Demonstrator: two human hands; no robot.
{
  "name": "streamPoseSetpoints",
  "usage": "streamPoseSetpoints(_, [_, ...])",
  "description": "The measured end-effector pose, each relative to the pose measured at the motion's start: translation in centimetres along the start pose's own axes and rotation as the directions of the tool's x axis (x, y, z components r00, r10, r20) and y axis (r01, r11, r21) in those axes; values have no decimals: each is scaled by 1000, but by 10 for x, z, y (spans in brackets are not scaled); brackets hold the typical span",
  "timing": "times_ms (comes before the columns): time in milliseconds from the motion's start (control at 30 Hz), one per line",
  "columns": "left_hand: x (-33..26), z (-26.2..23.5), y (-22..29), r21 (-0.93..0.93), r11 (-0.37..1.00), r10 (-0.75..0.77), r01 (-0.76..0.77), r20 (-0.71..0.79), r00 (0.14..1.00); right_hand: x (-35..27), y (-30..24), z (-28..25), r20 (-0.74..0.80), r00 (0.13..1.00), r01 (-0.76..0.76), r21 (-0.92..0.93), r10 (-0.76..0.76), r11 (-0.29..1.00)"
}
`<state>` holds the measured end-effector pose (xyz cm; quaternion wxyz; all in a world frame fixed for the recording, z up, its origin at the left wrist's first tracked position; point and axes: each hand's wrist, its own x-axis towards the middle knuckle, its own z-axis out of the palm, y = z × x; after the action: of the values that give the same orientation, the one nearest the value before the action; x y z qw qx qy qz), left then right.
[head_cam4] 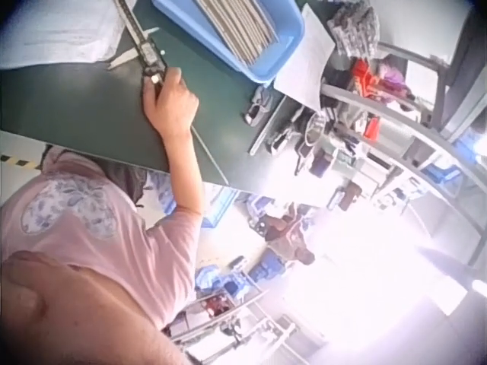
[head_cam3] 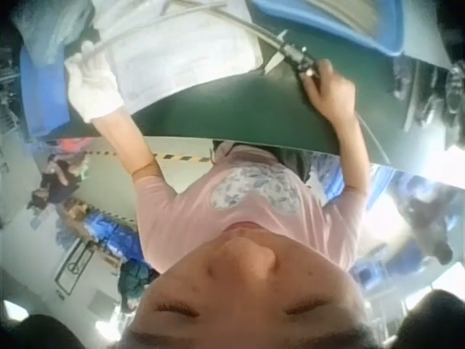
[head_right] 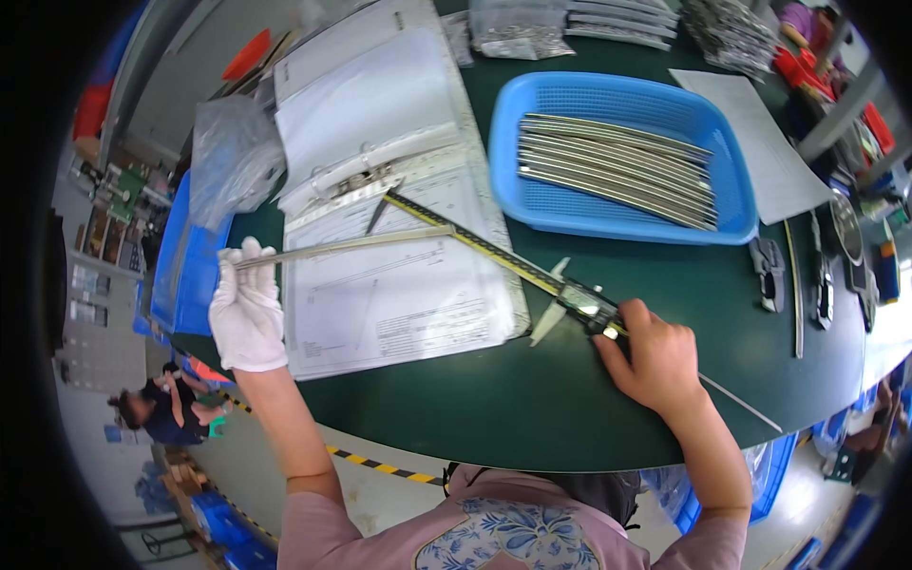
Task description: Using a digital caliper to measure the dimensions of metal rods at a quality control workstation.
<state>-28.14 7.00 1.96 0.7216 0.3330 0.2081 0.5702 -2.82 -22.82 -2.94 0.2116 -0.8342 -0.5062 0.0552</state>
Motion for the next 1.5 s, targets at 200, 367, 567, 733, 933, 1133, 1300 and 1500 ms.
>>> streamPoseSetpoints(200, [4,116,-79,174,984,-55,41,74,996,1,1,2,24,1000,2,4,-2,1000])
streamPoseSetpoints(367, [-13,169,-156,243,950,-216,196,58,975,-4,4,3,9,1000,1,48,-2,999])
streamPoseSetpoints(567, [-23,182,-164,712,674,-471,199,207,858,-7,7,7,21,1000,5,123,-7,992])
streamPoseSetpoints(733, [5,184,-149,953,224,-563,-204,298,771,-9,9,7,4,1000,5,145,-5,989])
streamPoseSetpoints(933, [13,214,-169,881,58,-712,-469,366,600,-5,7,0,91,996,-27,148,14,989])
streamPoseSetpoints(1133, [-21,256,-242,218,56,-613,-974,778,138,-5,7,6,57,998,-18,166,8,986])
streamPoseSetpoints(1300, [-37,275,-281,21,91,-644,-996,764,-43,-7,4,8,2,1000,3,176,-3,984])
streamPoseSetpoints(1500, [-54,303,-284,50,-92,-811,-994,576,104,-7,7,8,-21,1000,6,180,-2,984])
